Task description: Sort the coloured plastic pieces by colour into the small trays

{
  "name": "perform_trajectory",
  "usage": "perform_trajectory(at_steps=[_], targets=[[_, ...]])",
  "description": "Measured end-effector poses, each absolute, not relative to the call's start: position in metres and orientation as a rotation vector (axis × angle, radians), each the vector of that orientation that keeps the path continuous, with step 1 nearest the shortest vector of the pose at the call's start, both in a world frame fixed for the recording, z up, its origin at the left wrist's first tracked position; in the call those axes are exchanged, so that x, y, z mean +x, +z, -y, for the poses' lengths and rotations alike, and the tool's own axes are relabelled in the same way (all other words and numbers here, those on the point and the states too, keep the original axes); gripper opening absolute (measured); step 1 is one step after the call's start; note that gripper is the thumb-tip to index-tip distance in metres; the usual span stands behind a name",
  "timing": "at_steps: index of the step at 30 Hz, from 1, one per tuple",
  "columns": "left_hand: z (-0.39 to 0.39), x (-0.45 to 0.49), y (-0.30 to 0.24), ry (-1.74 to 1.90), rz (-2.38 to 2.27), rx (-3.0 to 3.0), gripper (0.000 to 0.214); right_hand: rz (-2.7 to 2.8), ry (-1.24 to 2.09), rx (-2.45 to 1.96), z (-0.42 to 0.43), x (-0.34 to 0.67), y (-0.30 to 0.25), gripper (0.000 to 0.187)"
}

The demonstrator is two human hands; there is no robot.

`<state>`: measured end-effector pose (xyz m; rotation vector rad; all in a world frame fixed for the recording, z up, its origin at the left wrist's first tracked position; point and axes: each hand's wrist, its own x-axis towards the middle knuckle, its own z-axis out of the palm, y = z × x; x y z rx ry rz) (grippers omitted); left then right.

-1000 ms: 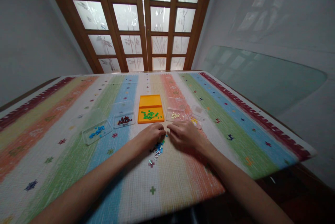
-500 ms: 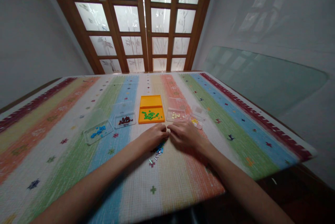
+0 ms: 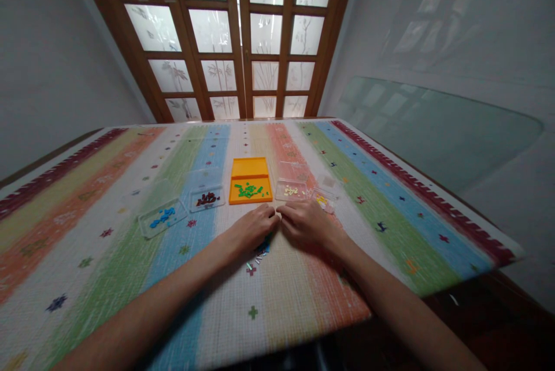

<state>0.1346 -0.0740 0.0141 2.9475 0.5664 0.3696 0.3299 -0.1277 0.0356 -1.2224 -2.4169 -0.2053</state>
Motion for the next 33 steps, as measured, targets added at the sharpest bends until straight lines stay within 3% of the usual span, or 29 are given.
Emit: perform_trajectory(at_steps=[20, 29, 33], targets=[[0.064, 0.131, 0.041, 0.223, -0.687, 2.782, 0.023, 2.416, -0.214, -1.220, 0.126, 0.332, 0.036, 0.017], [0.069, 0.129, 0.041, 0.318, -0.713, 2.720, 0.016, 2.410, -0.205, -1.196, 0.126, 0.333, 0.034, 0.019], [0.067, 0.131, 0.032, 0.362, -0.632, 2.741, 0.024, 2.399, -0.202, -1.235, 0.126, 0.332, 0.035, 0.018]])
